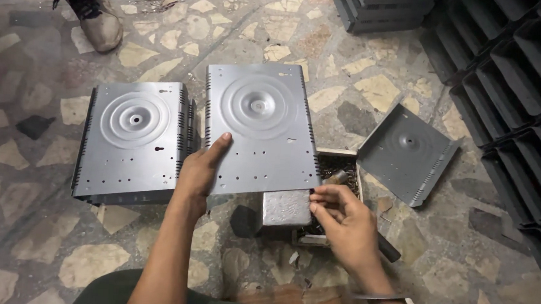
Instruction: The person sits on the floor and hammers nails into stamped metal panels placed over a metal block, drawing nails one at a time from a box. They press panels onto the block, hammer nails along the edges, and stack finished panels onto a large pile of completed parts.
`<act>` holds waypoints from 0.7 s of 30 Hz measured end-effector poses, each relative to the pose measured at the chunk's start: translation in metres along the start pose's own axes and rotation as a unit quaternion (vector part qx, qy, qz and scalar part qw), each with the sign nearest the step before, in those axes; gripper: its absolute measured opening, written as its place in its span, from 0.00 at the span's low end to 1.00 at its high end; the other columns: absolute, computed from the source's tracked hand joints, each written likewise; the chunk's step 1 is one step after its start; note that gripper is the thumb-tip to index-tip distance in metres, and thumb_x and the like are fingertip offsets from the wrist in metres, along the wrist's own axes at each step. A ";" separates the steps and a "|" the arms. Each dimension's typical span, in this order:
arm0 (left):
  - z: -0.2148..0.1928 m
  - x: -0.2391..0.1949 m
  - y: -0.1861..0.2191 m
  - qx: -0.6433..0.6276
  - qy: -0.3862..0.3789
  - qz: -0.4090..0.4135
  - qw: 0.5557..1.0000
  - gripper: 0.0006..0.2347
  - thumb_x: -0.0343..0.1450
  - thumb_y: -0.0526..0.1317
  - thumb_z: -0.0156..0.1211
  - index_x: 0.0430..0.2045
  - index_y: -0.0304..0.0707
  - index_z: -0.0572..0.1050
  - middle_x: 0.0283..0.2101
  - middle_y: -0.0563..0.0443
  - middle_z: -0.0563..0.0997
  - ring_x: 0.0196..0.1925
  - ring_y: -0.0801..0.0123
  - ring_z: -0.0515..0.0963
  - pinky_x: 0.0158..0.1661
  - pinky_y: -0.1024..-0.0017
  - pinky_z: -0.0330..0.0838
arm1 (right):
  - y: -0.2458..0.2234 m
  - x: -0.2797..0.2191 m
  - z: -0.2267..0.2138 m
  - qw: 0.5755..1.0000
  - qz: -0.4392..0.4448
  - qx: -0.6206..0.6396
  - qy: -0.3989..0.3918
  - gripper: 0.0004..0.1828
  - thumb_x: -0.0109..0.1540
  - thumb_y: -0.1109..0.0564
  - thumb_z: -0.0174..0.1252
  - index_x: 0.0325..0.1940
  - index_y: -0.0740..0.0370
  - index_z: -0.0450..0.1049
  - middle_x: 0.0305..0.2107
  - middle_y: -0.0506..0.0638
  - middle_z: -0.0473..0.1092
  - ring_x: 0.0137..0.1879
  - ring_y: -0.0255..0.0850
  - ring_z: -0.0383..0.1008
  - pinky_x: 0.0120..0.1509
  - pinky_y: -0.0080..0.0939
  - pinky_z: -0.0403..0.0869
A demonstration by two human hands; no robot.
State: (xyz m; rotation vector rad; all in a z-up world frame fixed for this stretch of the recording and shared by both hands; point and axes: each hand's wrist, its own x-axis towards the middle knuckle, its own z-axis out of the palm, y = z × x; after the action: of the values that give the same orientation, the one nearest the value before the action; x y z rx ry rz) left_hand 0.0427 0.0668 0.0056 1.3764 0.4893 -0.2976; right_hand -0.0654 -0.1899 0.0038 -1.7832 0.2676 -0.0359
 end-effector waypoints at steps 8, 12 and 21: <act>0.002 0.006 -0.006 -0.007 -0.007 0.012 1.000 0.30 0.64 0.56 0.67 0.46 0.20 0.78 0.45 0.41 0.85 0.46 0.64 0.82 0.50 0.69 0.72 | 0.000 -0.003 -0.004 1.000 -0.014 0.016 -0.014 0.11 0.60 0.64 0.63 0.47 0.66 0.78 0.41 0.50 0.80 0.47 0.33 0.79 0.53 0.32 0.78; 0.002 0.008 -0.007 0.003 0.002 0.016 1.000 0.30 0.64 0.56 0.68 0.46 0.19 0.78 0.45 0.41 0.84 0.46 0.65 0.81 0.51 0.69 0.72 | -0.018 -0.008 -0.001 0.989 -0.072 -0.128 0.024 0.09 0.59 0.60 0.66 0.44 0.60 0.82 0.37 0.47 0.81 0.43 0.33 0.80 0.47 0.32 0.77; 0.001 0.006 -0.004 -0.004 -0.002 0.007 1.000 0.31 0.63 0.57 0.68 0.46 0.20 0.78 0.45 0.40 0.85 0.46 0.63 0.82 0.51 0.68 0.72 | -0.023 -0.005 0.004 0.978 -0.144 -0.139 0.059 0.05 0.60 0.62 0.63 0.40 0.62 0.80 0.37 0.48 0.76 0.41 0.36 0.80 0.45 0.35 0.77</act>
State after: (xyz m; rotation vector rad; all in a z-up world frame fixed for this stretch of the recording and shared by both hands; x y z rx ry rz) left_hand 0.0461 0.0653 -0.0011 1.3711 0.4766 -0.2878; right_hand -0.0660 -0.1809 0.0253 -2.0902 0.0983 -0.3254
